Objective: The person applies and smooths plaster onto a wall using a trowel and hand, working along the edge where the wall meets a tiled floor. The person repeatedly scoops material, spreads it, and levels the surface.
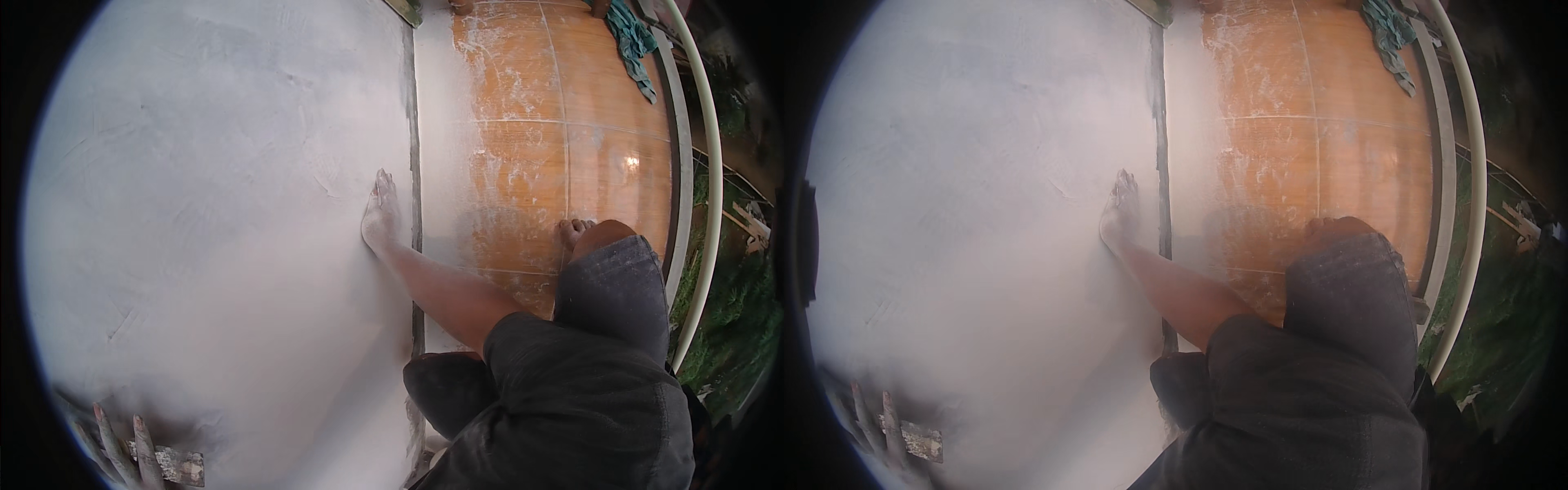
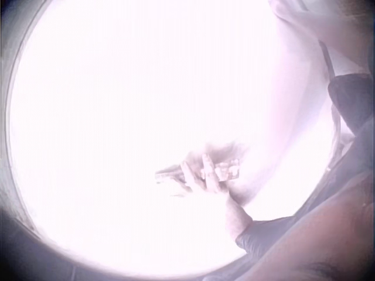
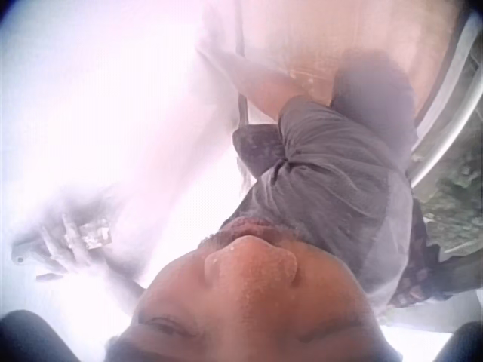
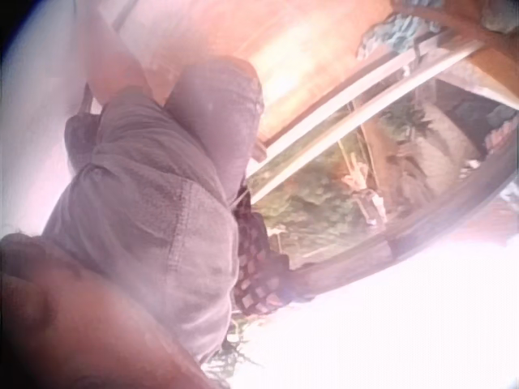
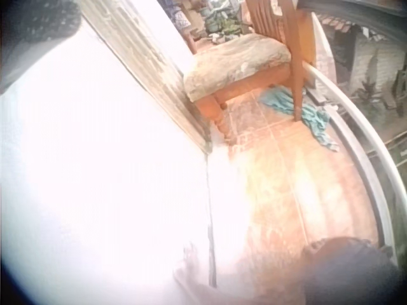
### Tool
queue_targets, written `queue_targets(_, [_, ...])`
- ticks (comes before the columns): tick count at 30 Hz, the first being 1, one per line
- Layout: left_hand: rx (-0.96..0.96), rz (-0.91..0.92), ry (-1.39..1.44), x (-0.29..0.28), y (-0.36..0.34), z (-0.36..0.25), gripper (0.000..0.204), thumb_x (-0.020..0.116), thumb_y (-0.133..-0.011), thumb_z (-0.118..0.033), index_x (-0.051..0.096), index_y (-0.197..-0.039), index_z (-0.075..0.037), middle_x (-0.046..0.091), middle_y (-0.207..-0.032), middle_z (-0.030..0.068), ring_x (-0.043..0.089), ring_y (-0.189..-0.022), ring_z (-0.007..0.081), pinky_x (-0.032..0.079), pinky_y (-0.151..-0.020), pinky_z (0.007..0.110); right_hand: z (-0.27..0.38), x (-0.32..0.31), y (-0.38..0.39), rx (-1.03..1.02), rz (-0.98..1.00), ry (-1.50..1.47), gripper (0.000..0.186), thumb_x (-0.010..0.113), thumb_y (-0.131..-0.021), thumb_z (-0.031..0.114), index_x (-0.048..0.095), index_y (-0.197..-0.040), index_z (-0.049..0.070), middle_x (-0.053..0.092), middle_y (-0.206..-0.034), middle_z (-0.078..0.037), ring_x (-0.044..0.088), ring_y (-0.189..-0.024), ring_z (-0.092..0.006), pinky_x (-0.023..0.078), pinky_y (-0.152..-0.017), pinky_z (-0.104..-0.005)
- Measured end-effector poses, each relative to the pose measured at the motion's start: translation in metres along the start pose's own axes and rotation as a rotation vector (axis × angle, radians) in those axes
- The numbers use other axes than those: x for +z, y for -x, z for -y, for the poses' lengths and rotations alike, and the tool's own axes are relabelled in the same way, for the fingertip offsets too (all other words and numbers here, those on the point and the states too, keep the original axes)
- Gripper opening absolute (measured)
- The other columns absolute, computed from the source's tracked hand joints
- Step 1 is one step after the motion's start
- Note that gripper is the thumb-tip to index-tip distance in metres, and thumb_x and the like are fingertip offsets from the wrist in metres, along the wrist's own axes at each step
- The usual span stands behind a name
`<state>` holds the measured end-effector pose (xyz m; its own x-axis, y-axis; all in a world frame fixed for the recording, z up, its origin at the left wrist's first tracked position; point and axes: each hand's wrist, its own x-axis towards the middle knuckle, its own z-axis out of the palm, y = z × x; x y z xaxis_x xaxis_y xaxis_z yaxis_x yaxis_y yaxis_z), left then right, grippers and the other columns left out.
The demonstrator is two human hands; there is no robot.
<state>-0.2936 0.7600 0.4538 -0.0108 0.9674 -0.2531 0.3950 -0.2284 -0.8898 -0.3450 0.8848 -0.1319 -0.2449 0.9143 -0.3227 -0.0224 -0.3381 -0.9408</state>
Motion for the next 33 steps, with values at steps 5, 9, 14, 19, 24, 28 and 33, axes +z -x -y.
queue_targets(5, [-0.188,0.073,0.136,-0.01,-0.005,-0.014,0.035,0.049,-0.11,-0.041,0.075,-0.131,-0.03,0.066,-0.144,0.0063,0.049,-0.145,0.0394,0.001,-0.128,0.064,0.007,-0.01,-0.008,0.025,0.041,-0.031,0.052,0.04,-0.108,0.009,0.037,-0.16,-0.002,0.033,-0.168,-0.02,0.026,-0.158,-0.0344,0.022,-0.131,-0.0418])
queue_targets(9, [-0.008,0.084,0.008,-0.002,-0.016,-0.002,0.045,0.046,-0.105,-0.037,0.065,-0.143,-0.023,0.055,-0.156,0.0126,0.044,-0.148,0.0437,0.023,-0.123,0.067,0.009,-0.037,0.007,0.088,0.248,-0.103,0.052,0.042,-0.11,0.012,0.036,-0.159,-0.003,0.033,-0.168,-0.022,0.024,-0.159,-0.0363,0.022,-0.131,-0.0427])
queue_targets(14, [0.105,-0.044,-0.011,0.019,-0.05,0.006,0.053,0.045,-0.1,-0.05,0.066,-0.141,-0.025,0.049,-0.162,0.0125,0.033,-0.155,0.0456,0.013,-0.126,0.07,0.006,-0.054,0.026,0.06,0.452,0.126,0.061,0.038,-0.113,0.026,0.022,-0.165,-0.001,0.021,-0.172,-0.022,0.016,-0.161,-0.0367,0.019,-0.13,-0.0486])
queue_targets(19, [0.102,0.121,0.23,0.057,-0.121,-0.079,0.035,0.048,-0.104,-0.029,0.07,-0.13,-0.037,0.047,-0.163,0.0018,0.028,-0.159,0.0343,0.011,-0.127,0.072,-0.016,-0.038,-0.032,0.212,0.442,0.165,0.066,0.036,-0.113,0.035,0.015,-0.168,0.004,0.016,-0.175,-0.019,0.013,-0.162,-0.035,0.019,-0.129,-0.054])
queue_targets(24, [0.178,0.211,0.432,0.09,-0.191,-0.136,0.036,0.072,-0.086,-0.018,0.075,-0.121,-0.028,0.045,-0.164,0.0042,0.032,-0.156,0.0377,0.017,-0.126,0.073,-0.008,-0.031,-0.054,0.275,0.372,0.131,0.068,0.031,-0.114,0.042,0.011,-0.169,0.007,0.013,-0.176,-0.015,0.01,-0.163,-0.0317,0.014,-0.13,-0.0554])
queue_targets(28, [0.247,0.344,0.454,0.094,-0.209,-0.137,0.044,0.074,-0.082,-0.017,0.074,-0.124,-0.025,0.04,-0.166,0.0032,0.032,-0.157,0.0339,0.023,-0.127,0.071,0.024,-0.031,-0.011,0.257,0.342,0.228,0.065,0.031,-0.114,0.037,0.018,-0.167,0.003,0.017,-0.174,-0.02,0.011,-0.163,-0.0349,0.013,-0.13,-0.0559])
queue_targets(33, [0.322,0.447,0.365,0.098,-0.21,-0.136,0.046,0.074,-0.083,-0.013,0.073,-0.128,-0.024,0.039,-0.167,0.001,0.031,-0.157,0.0315,0.026,-0.127,0.07,0.021,-0.032,-0.046,0.348,0.361,0.112,0.065,0.027,-0.114,0.037,0.017,-0.167,0.001,0.016,-0.174,-0.02,0.01,-0.163,-0.0351,0.011,-0.131,-0.053])
